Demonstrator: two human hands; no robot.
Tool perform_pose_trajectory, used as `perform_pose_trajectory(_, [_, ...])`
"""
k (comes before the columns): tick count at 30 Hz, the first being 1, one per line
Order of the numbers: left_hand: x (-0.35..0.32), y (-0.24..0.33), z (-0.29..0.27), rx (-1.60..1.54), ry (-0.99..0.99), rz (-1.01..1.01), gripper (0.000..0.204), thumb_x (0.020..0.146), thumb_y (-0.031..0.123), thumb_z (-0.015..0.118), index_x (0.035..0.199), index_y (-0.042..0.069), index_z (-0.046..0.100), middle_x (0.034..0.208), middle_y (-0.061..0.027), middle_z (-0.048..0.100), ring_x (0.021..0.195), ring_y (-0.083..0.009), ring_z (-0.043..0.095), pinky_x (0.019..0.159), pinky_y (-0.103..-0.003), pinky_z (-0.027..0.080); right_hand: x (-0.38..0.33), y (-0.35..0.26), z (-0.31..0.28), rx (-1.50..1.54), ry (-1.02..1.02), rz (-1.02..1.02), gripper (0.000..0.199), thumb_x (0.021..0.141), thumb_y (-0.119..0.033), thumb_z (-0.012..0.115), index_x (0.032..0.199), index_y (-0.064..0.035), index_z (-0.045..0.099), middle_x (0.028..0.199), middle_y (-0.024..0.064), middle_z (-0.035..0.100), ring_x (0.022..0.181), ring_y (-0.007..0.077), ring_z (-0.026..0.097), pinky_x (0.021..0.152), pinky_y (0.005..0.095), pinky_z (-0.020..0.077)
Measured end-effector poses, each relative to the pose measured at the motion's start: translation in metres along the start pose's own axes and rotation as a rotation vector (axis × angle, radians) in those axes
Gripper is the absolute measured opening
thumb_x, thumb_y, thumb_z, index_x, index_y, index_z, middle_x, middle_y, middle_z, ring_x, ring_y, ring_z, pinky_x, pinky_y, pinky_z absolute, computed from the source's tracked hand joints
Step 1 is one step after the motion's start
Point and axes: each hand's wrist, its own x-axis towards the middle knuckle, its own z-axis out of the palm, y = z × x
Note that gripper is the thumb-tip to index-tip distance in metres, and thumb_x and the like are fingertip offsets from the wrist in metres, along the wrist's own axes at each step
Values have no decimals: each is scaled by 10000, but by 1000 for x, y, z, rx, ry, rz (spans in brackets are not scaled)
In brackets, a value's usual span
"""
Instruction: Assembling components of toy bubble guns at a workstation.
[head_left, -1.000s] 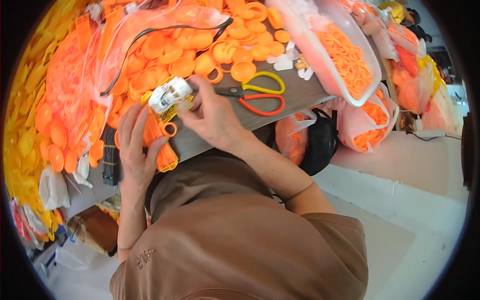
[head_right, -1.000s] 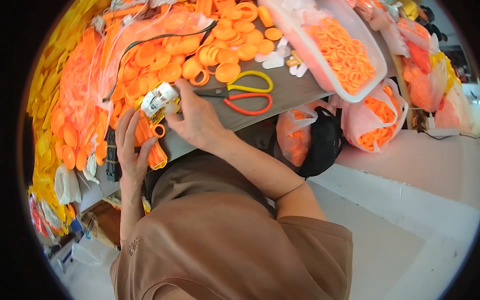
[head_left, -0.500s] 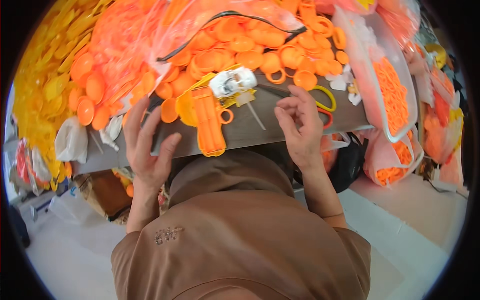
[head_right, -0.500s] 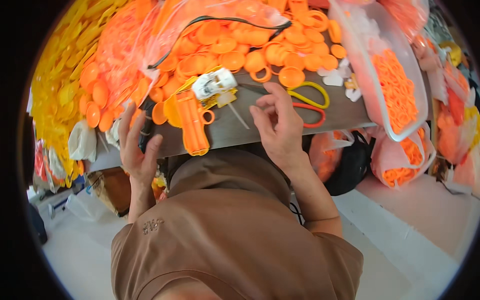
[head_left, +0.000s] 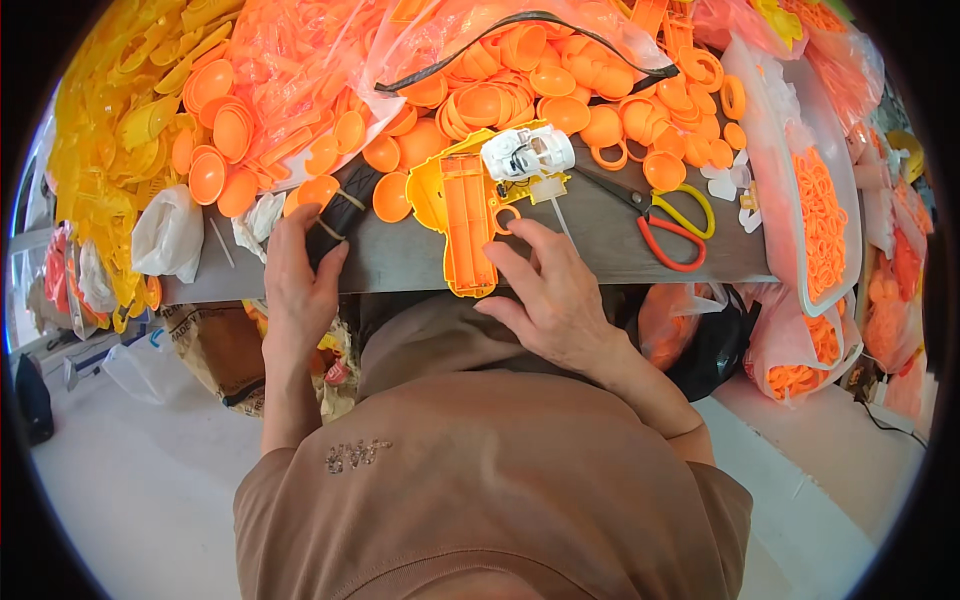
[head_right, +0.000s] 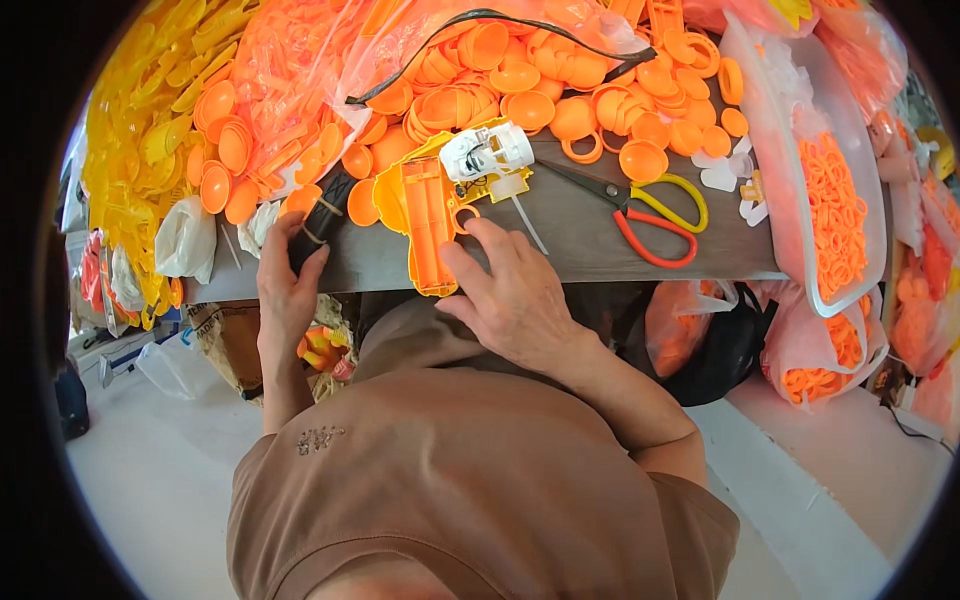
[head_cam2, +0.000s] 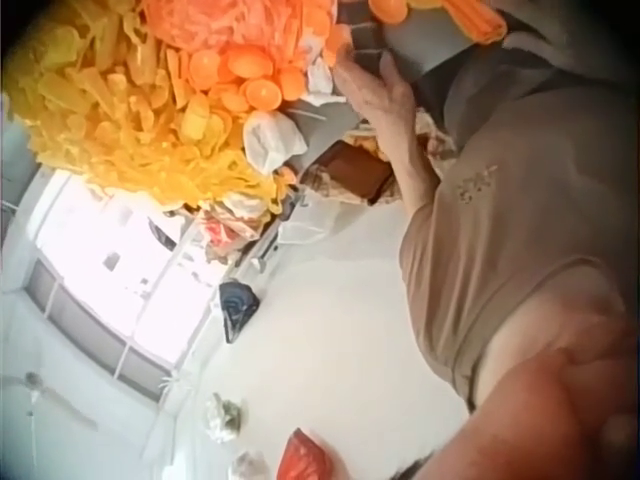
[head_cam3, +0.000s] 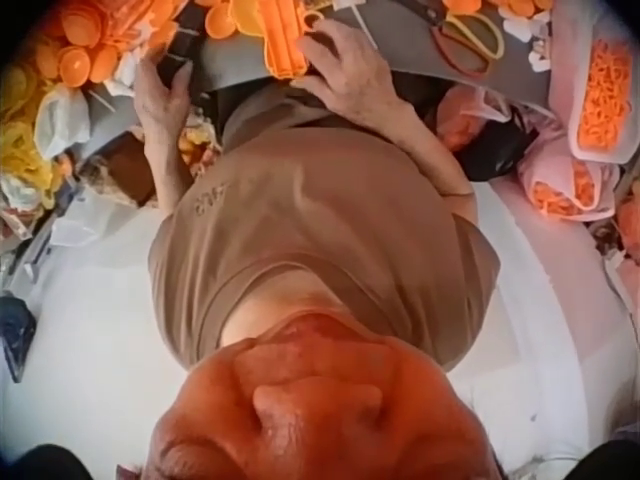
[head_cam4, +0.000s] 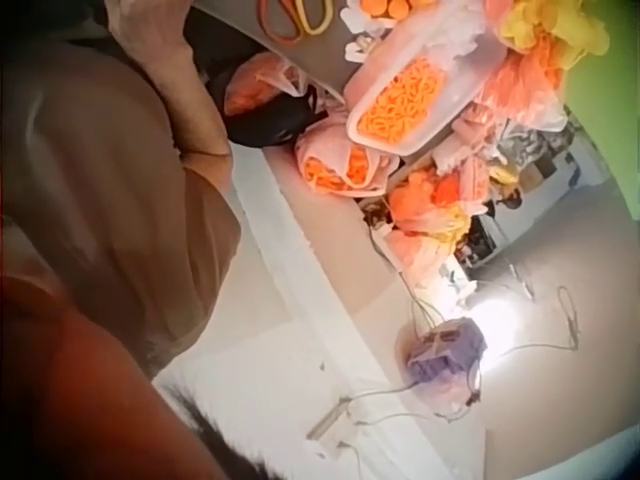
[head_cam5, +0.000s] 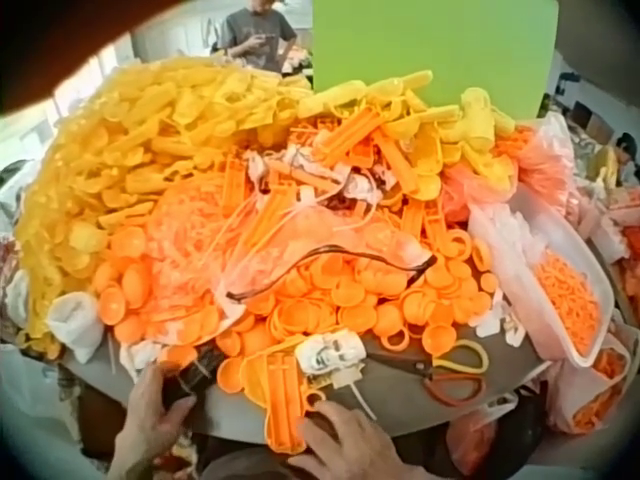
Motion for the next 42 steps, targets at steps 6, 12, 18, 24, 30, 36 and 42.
perform_pose_trajectory(6, [-1, 1, -30, -1336, 58, -315, 578, 710, 79, 698, 1201, -73, 434, 1058, -110, 543, 924, -259, 587, 808, -393, 489, 5, -9, 3, -58, -108, 42, 611, 645, -321, 760, 1175, -114, 539, 1214, 174, 402, 880, 291, 491, 730, 382, 436])
perform_pose_trajectory(12, [45, 31, -6, -1800, -193, -183, 523, 752, 84, 681, 1216, 25, 447, 1037, -141, 558, 924, -314, 600, 783, -432, 515, 4, -5, 12, -173, -121, 26, 578, 634, -339, 749, 1147, -147, 562, 1198, 179, 413, 887, 281, 476, 705, 362, 408])
perform_pose_trajectory(18, [82, 55, 25, -1852, -239, -145, 487, 812, 99, 633, 1245, 63, 414, 1057, -155, 574, 906, -285, 596, 826, -418, 472, 4, 4, 16, -188, -37, -51, 499, 653, -308, 737, 1101, -148, 589, 1164, 178, 443, 819, 246, 483, 644, 335, 370])
perform_pose_trajectory(24, [91, 66, 44, -1469, -99, -120, 442, 812, -26, 596, 1184, 20, 363, 1066, -180, 584, 949, -255, 597, 897, -392, 451, 3, 16, 18, -149, -4, -103, 473, 650, -309, 734, 1074, -141, 608, 1136, 181, 460, 759, 229, 492, 623, 328, 356])
perform_pose_trajectory(30, [90, 68, 53, -1375, -121, -136, 451, 764, -71, 629, 1149, -19, 399, 1058, -183, 592, 943, -249, 610, 871, -375, 475, 4, 24, 19, -95, 24, -134, 457, 649, -296, 733, 1061, -138, 615, 1099, 181, 469, 705, 219, 492, 600, 328, 354])
perform_pose_trajectory(36, [86, 70, 50, -1279, -168, -73, 429, 760, -70, 636, 1122, -33, 410, 1049, -197, 589, 966, -263, 605, 879, -395, 482, 3, 28, 23, -43, 63, -142, 438, 660, -277, 729, 1056, -130, 612, 1077, 182, 471, 685, 214, 487, 591, 322, 353])
perform_pose_trajectory(42, [82, 72, 58, -1247, -122, -29, 407, 755, -119, 612, 1102, -49, 409, 1060, -220, 576, 963, -283, 604, 847, -390, 501, 1, 32, 27, -20, 76, -153, 430, 664, -286, 732, 1045, -125, 615, 1081, 194, 465, 686, 212, 487, 587, 316, 355])
